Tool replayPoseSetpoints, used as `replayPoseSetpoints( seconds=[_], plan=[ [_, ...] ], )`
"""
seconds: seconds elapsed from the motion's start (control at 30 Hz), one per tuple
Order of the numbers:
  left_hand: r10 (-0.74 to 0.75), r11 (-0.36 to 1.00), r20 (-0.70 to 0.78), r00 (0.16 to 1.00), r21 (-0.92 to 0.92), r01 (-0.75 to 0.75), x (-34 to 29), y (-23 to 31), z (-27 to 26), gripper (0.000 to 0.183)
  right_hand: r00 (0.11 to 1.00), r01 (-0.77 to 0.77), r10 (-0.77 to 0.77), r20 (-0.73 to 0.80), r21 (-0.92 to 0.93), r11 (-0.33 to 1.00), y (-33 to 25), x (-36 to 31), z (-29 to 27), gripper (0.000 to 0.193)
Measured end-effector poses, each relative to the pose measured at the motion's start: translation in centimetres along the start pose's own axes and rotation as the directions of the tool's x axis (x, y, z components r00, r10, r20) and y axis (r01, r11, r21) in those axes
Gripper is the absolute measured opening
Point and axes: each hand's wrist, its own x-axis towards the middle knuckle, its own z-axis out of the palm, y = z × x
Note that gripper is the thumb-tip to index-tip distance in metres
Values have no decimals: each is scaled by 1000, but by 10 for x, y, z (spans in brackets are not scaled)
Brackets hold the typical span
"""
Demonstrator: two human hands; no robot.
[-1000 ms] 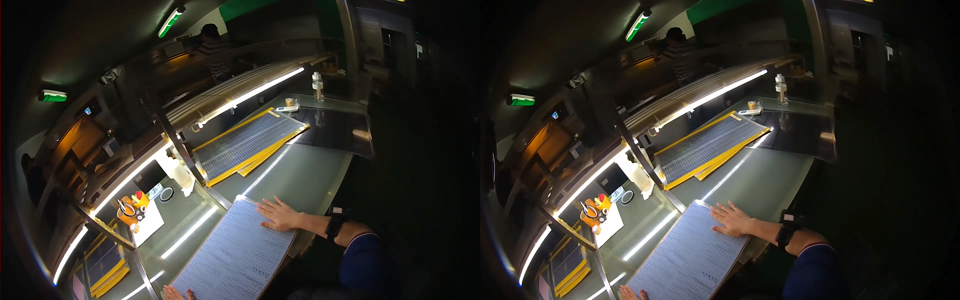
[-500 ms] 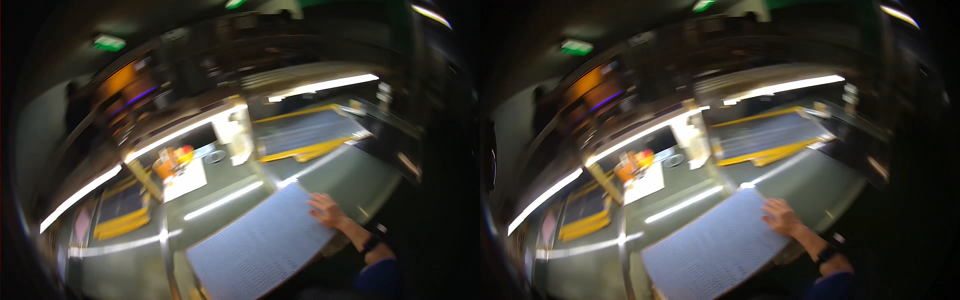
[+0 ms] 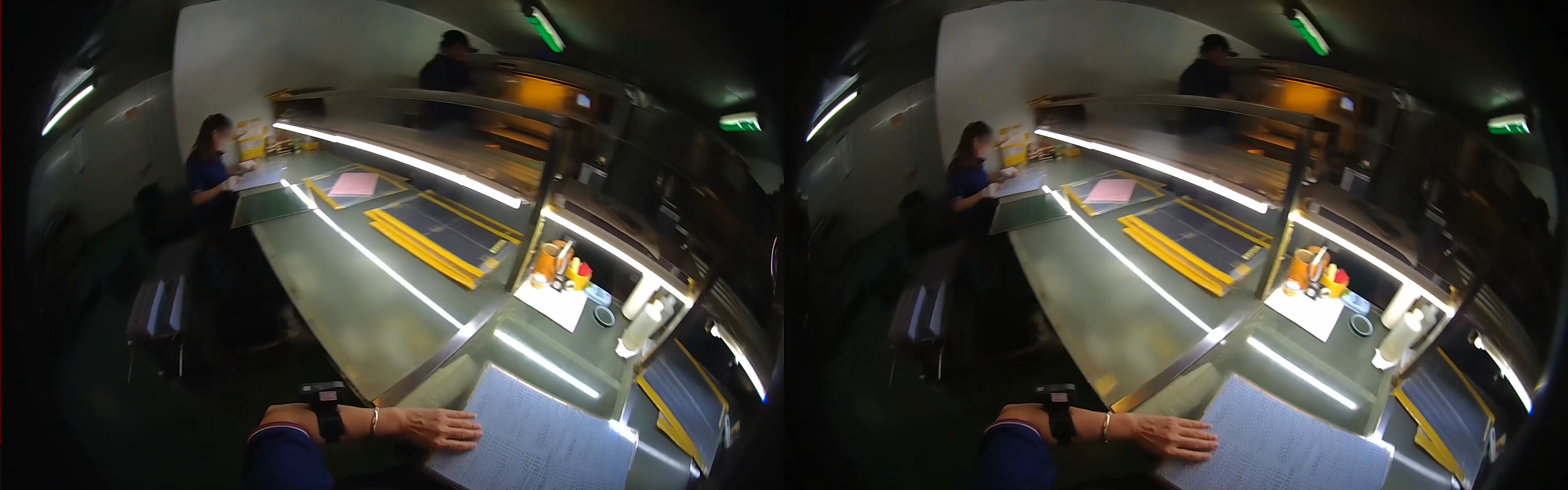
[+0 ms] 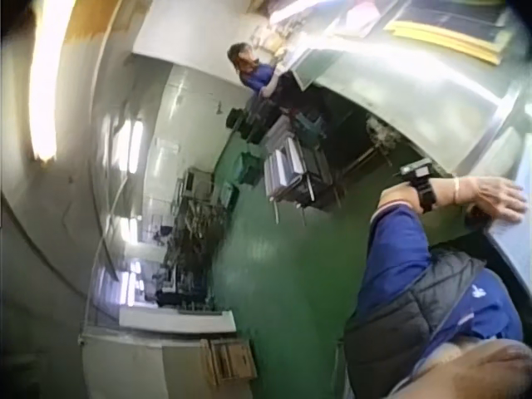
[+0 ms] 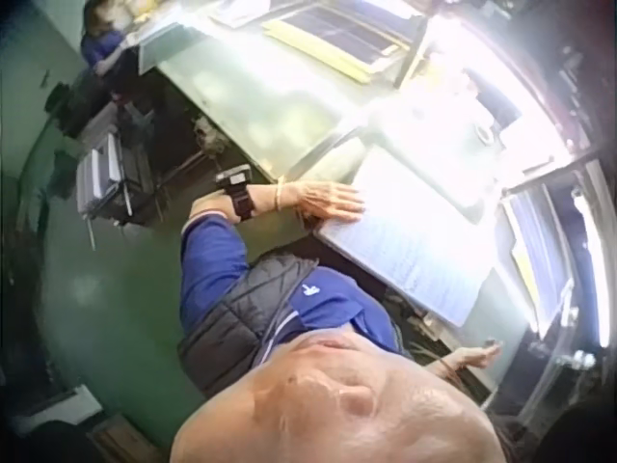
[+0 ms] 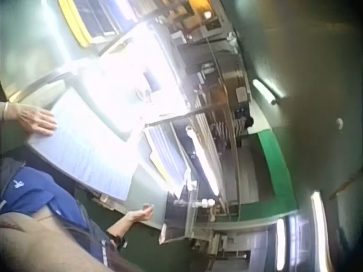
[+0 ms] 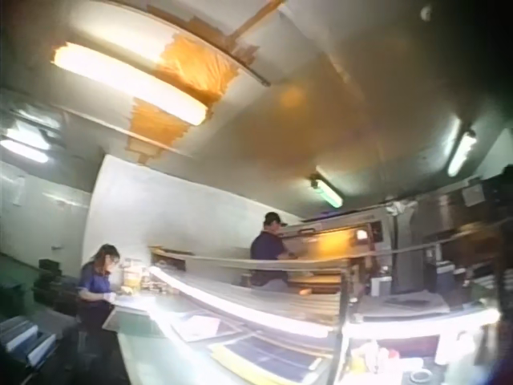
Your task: Inspecting and organizing flat material sheets on a workstation counter.
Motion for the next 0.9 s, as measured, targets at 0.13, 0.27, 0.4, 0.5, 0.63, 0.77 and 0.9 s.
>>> replayPoseSetpoints(
  seconds=[0.13,0.27,0.4,0.5,0.63,0.77,0.9],
  plan=[
    [17,980,-19,1000,198,-13,37,-27,-59,30,983,27,-12,-182,81,996,-34,-6,5,34],
    [96,952,-185,978,303,-36,97,-44,-143,26,978,10,-13,-210,-16,1000,-51,-14,2,35],
    [232,891,-380,896,451,-39,146,-54,-225,14,963,0,5,-271,20,1000,-32,-10,-23,34],
    [137,901,-618,774,403,163,147,-71,-266,10,958,-14,28,-287,51,999,-27,-7,-33,35],
    [-64,839,-972,228,72,540,120,-134,-286,20,957,-58,108,-271,186,981,-28,-4,-31,33],
    [-232,946,-956,-181,-265,187,107,-224,-286,30,975,-54,83,-208,140,989,-39,-6,-20,32],
    [-616,760,-737,-277,-649,34,168,-239,-298,36,989,-64,82,-122,147,987,-16,-6,-24,30]
  ],
)
